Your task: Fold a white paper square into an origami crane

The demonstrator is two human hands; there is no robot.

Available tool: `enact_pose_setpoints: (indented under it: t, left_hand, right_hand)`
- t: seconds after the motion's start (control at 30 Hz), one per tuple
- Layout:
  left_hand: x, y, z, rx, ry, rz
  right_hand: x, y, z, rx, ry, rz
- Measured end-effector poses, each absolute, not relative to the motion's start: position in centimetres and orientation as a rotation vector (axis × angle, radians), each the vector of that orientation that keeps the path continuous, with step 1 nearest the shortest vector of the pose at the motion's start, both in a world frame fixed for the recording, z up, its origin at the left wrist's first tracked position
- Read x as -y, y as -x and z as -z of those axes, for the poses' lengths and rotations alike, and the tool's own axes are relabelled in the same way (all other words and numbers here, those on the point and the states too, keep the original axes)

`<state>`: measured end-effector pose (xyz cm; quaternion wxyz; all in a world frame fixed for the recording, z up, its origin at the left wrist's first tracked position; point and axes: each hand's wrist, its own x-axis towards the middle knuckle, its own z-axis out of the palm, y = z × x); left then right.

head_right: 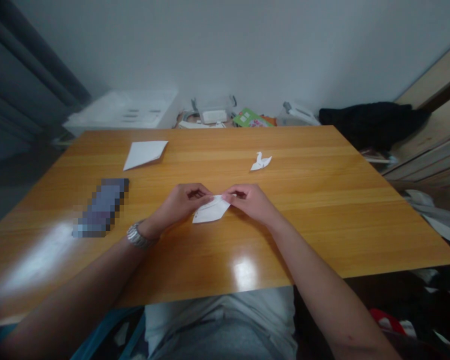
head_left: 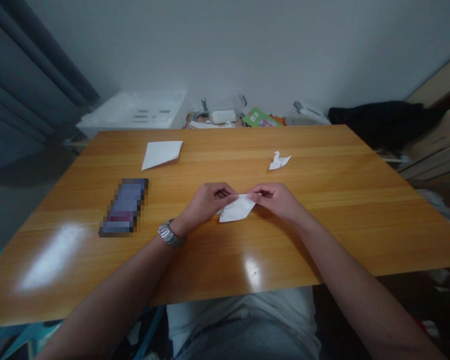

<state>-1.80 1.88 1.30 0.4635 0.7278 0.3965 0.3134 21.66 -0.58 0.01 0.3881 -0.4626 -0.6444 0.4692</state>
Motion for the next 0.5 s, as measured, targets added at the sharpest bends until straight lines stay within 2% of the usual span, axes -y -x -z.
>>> enact_pose_setpoints:
  t: [0.23,0.5]
  left_hand:
    - [-1.6,1.5,-0.9,-0.946,-1.848,-0.726]
    - [-0.8,1.3,-1.7,-0.867,-1.899,-0.736]
  right_hand:
    - [0.8,-21.0,0.1,1.800,1.242,-1.053]
    - [0.4,-21.1,0.5,1.656,1.316,-0.970]
